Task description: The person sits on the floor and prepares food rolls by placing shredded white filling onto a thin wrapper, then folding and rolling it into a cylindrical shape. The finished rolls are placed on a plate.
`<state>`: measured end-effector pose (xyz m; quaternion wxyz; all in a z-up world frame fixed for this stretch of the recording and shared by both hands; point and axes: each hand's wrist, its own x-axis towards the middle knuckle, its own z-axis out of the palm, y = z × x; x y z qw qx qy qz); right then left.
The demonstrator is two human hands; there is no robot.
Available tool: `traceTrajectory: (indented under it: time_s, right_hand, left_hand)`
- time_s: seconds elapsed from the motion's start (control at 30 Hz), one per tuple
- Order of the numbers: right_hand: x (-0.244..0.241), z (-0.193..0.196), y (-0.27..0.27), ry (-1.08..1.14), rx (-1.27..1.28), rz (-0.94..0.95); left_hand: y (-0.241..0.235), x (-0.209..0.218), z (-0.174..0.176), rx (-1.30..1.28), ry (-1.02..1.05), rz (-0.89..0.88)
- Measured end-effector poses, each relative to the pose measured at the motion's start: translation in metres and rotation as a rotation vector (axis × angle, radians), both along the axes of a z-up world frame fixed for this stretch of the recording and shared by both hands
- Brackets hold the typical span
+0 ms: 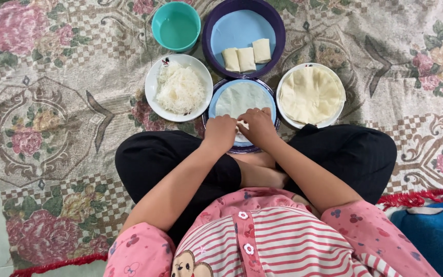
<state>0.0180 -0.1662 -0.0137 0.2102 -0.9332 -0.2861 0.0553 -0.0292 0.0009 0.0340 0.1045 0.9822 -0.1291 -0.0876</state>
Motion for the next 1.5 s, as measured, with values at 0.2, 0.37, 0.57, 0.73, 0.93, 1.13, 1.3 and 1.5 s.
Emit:
traceTrajectory:
  time_s: [0.2,0.37,0.57,0.73,0.93,1.13,1.3,1.5]
  right_hand:
    - [0.018,0.028,0.057,-0.109,0.120,0.115]
    - [0.048,0.030,0.120,-0.073,0.092,0.139]
    - [0.081,-0.028,0.169,-0.124,-0.124,0.137]
    - [0.095,-0.073,0.189,-0.188,-0.228,0.155]
    - [0.099,-0.089,0.187,-0.199,-0.152,0.112]
    - [0.093,-0.052,0.182,-0.144,-0.029,0.108]
    - [0.093,-0.018,0.174,-0.042,0.134,0.085]
    - [0.089,0.008,0.159,0.009,0.380,0.103]
  left_hand:
    - [0.072,0.035,-0.024,0.090,0.099,0.146]
    - [0.135,0.064,-0.005,0.211,0.022,0.285]
    - [0.144,0.083,-0.046,0.100,0.068,0.404]
    - [0.148,0.082,-0.053,0.095,0.106,0.446]
    - [0.146,0.088,-0.060,0.079,0.141,0.472]
    - [0.148,0.091,-0.061,0.185,0.127,0.473]
    - [0.155,0.091,-0.041,0.044,0.053,0.520]
    - [0.152,0.071,-0.003,-0.076,-0.011,0.500]
